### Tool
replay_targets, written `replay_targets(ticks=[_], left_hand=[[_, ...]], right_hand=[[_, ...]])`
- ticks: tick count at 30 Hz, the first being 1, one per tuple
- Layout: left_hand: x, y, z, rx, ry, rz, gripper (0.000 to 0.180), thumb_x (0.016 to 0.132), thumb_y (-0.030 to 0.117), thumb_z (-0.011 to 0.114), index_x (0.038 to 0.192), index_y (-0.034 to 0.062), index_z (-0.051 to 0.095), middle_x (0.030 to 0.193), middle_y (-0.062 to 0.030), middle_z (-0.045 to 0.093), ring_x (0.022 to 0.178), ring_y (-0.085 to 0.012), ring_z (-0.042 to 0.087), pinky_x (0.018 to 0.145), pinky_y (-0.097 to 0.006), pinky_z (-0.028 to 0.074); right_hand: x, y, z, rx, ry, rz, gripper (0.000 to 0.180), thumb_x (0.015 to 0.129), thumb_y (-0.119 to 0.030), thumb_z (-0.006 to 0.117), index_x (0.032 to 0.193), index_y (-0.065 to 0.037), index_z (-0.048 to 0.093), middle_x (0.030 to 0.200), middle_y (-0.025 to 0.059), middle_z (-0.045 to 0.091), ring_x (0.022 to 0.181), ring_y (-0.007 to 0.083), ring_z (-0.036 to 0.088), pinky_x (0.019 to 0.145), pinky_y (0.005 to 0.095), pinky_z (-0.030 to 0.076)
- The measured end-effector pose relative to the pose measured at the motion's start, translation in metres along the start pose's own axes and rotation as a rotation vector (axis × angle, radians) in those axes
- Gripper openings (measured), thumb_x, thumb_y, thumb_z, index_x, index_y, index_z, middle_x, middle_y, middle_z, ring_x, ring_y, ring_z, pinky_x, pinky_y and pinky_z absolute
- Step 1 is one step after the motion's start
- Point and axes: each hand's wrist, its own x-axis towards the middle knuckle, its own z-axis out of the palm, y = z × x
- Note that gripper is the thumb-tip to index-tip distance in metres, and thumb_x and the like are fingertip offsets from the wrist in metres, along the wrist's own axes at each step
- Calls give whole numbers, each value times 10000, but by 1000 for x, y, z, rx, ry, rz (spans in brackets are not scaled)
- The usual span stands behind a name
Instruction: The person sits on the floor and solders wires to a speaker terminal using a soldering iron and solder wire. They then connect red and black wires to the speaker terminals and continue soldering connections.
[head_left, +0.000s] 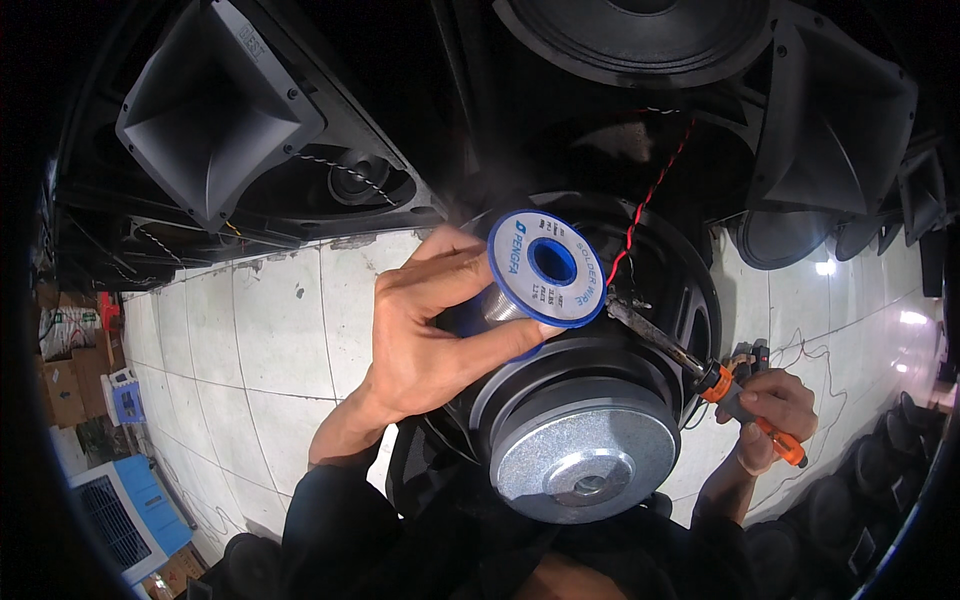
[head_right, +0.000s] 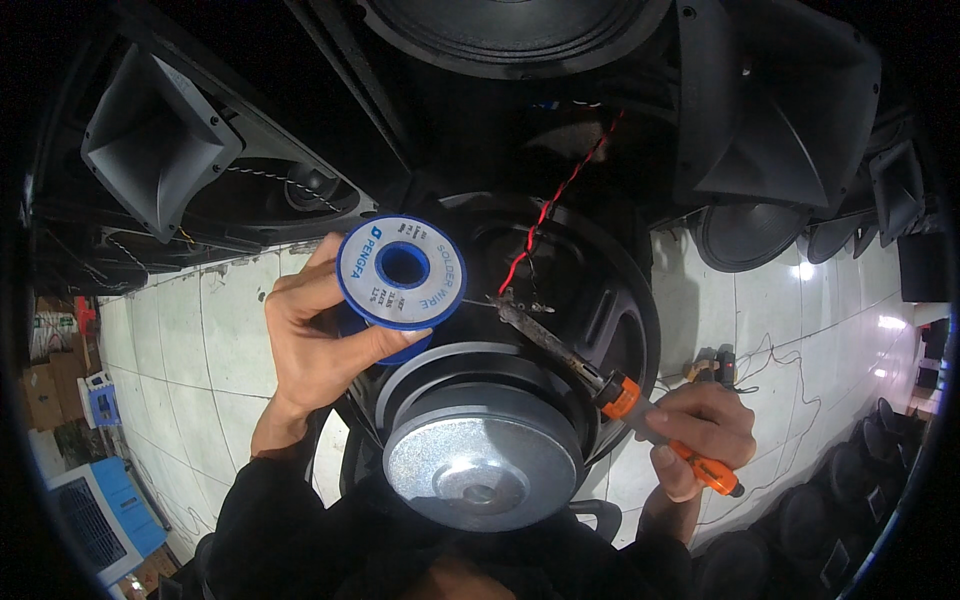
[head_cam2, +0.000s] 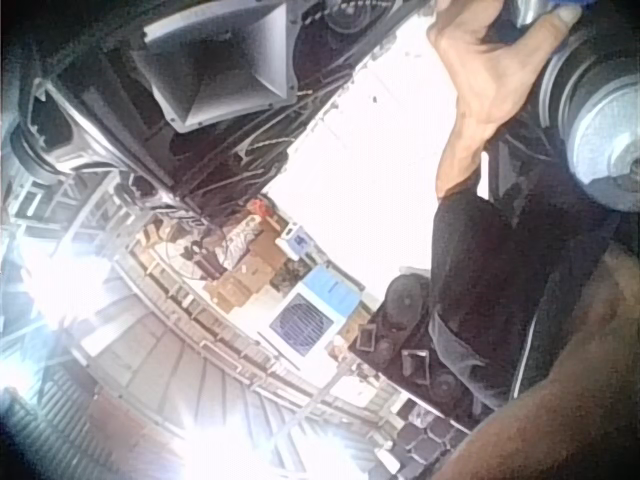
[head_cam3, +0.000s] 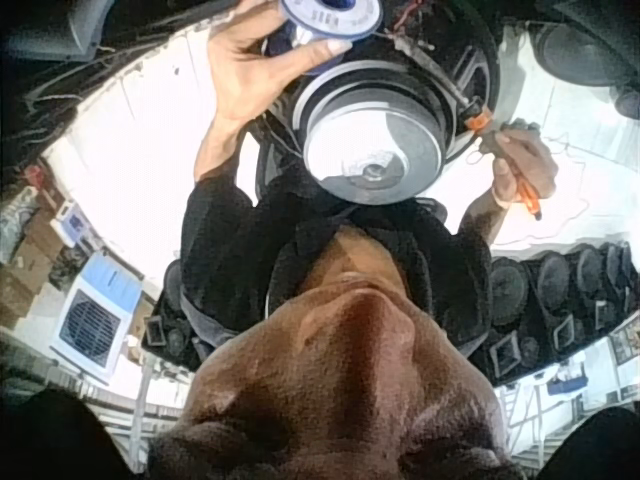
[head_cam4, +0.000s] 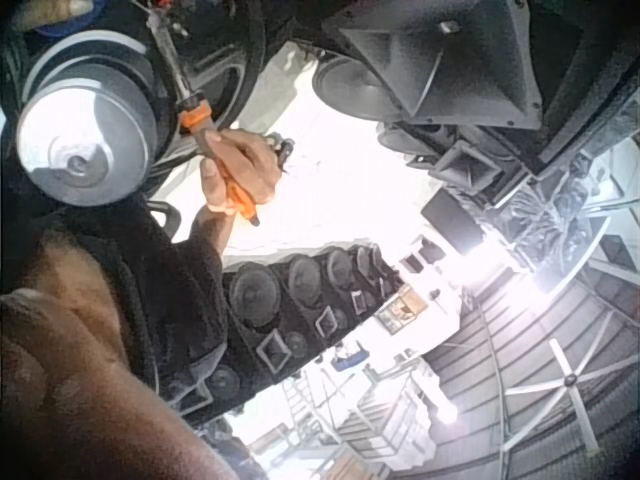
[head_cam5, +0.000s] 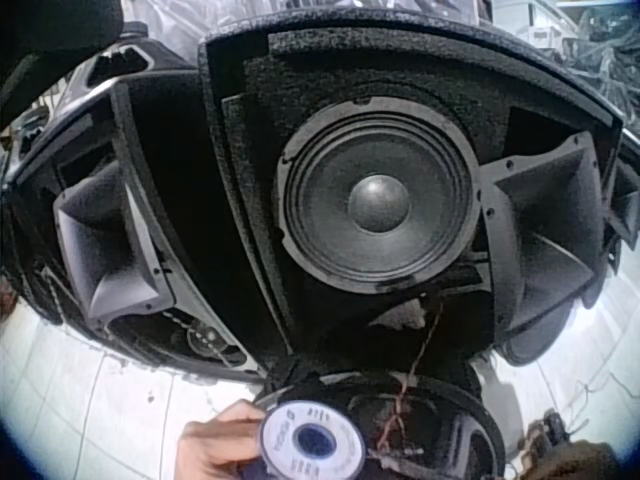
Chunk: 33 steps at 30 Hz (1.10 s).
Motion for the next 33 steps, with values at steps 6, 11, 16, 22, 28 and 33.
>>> replay_targets(ticks=[6, 11, 16, 22, 28, 33], left_hand=[[1, 2, 0, 6, 3, -13, 343, 661, 169, 884, 950, 38, 754, 977, -115, 716, 931, -216, 674, 840, -361, 525], [1, 2, -1, 16, -4, 3, 341, 662, 170, 883, 950, 38, 754, 975, -116, 717, 928, -216, 674, 844, -360, 524], [1, 1, 0, 11, 2, 13, 340, 664, 171, 882, 949, 36, 754, 977, -117, 717, 924, -216, 674, 840, -358, 525], [1, 1, 2, 14, 9, 10, 333, 663, 167, 882, 943, 38, 757, 977, -112, 718, 927, -211, 671, 826, -349, 524], [3, 4, 2, 17, 7, -1, 328, 661, 160, 882, 939, 38, 758, 977, -113, 718, 927, -211, 669, 831, -352, 521], [1, 3, -2, -64, 21, -17, 341, 674, 162, 874, 964, 31, 751, 978, -113, 721, 937, -210, 667, 861, -364, 515]], right_hand=[[-1, -3, 1, -8, 8, 10, 259, 741, -317, 670, 813, -74, 721, 628, 70, 624, 519, 152, 593, 494, 256, 455], [3, -4, -1, -16, -22, -28, 256, 721, -310, 659, 818, -82, 724, 629, 71, 623, 525, 157, 589, 511, 261, 462], [3, -2, -3, -18, -24, -24, 254, 718, -307, 661, 810, -79, 725, 626, 71, 623, 525, 162, 595, 509, 263, 469], [0, -2, -2, -9, -17, -3, 257, 716, -309, 663, 807, -75, 721, 619, 75, 622, 523, 167, 599, 511, 266, 474], [-1, -2, -2, -24, -15, -2, 253, 715, -311, 656, 785, -76, 716, 627, 75, 624, 523, 169, 595, 508, 275, 466], [0, -1, -4, -15, -25, -5, 253, 715, -312, 658, 786, -75, 713, 627, 75, 624, 522, 164, 590, 507, 277, 462]])
